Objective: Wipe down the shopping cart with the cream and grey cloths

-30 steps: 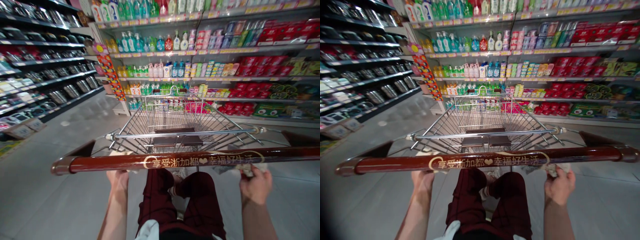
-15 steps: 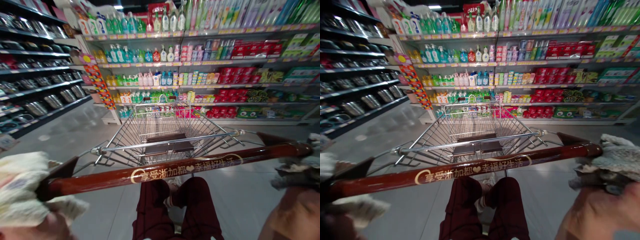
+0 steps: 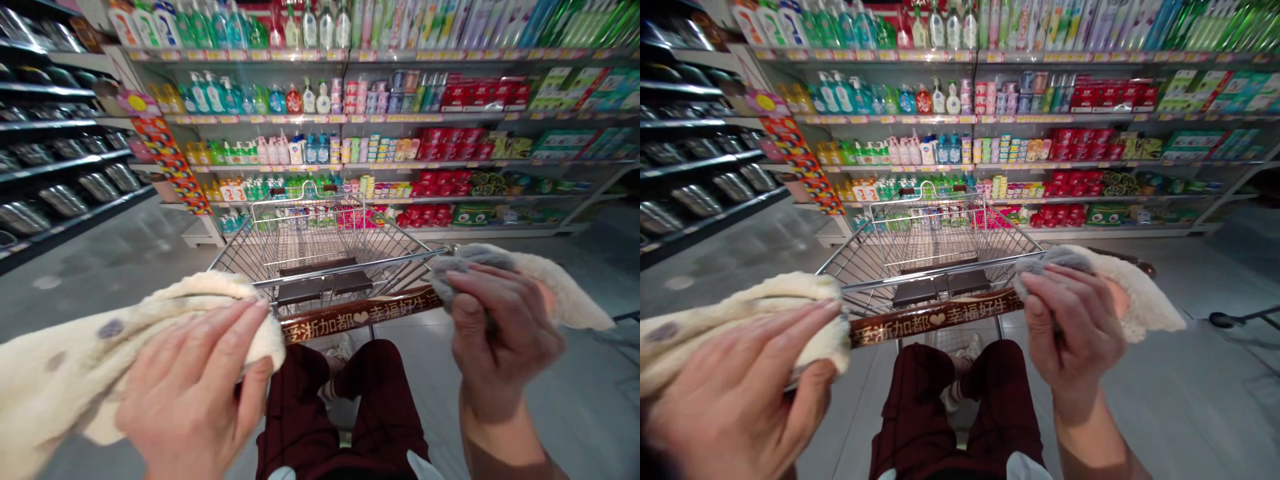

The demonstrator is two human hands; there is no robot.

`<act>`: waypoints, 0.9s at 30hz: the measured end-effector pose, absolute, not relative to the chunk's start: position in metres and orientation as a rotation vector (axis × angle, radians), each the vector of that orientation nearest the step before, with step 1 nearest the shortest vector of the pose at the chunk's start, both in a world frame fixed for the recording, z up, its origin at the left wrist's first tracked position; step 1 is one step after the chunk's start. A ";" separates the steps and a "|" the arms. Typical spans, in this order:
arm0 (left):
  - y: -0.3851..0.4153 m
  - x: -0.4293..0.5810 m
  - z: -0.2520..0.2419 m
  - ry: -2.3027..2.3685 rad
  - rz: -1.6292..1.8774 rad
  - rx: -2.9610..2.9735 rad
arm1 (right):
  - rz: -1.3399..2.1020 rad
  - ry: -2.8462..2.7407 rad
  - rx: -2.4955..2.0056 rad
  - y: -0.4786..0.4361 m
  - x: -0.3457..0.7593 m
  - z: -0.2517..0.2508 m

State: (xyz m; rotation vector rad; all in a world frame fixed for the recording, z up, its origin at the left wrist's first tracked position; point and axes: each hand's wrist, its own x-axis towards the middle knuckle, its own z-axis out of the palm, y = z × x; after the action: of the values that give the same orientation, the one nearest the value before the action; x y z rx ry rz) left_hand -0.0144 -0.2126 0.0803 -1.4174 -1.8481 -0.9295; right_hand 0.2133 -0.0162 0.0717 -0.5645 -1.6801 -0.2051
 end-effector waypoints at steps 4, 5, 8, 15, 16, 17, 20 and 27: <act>-0.163 0.017 0.093 -1.660 -0.672 -1.600 | -0.171 -1.860 -0.520 -0.053 0.178 0.082; -0.156 0.024 0.095 -1.656 -0.671 -1.603 | -0.169 -1.889 -0.504 -0.059 0.171 0.084; -0.146 0.036 0.094 -1.670 -0.694 -1.574 | -0.178 -1.918 -0.478 -0.064 0.160 0.085; -0.153 0.018 0.091 -1.671 -0.651 -1.609 | -0.283 -1.885 -0.448 -0.032 0.191 0.074; -0.155 0.014 0.091 -1.665 -0.631 -1.602 | -0.304 -1.871 -0.463 -0.025 0.197 0.072; -0.158 0.008 0.090 -1.658 -0.621 -1.591 | -0.320 -1.860 -0.484 -0.018 0.204 0.071; -0.169 -0.009 0.086 -1.662 -0.658 -1.522 | -0.349 -1.802 -0.549 0.007 0.225 0.068; -0.211 -0.057 0.075 -1.927 -0.816 -1.300 | -0.549 -1.722 -0.658 0.055 0.269 0.063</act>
State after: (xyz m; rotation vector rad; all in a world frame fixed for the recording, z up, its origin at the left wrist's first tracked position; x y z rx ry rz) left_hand -0.0568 -0.2106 0.0752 -1.3005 -1.9271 -0.8164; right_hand 0.2687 0.0549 0.0632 -0.6576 -1.7219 -0.5490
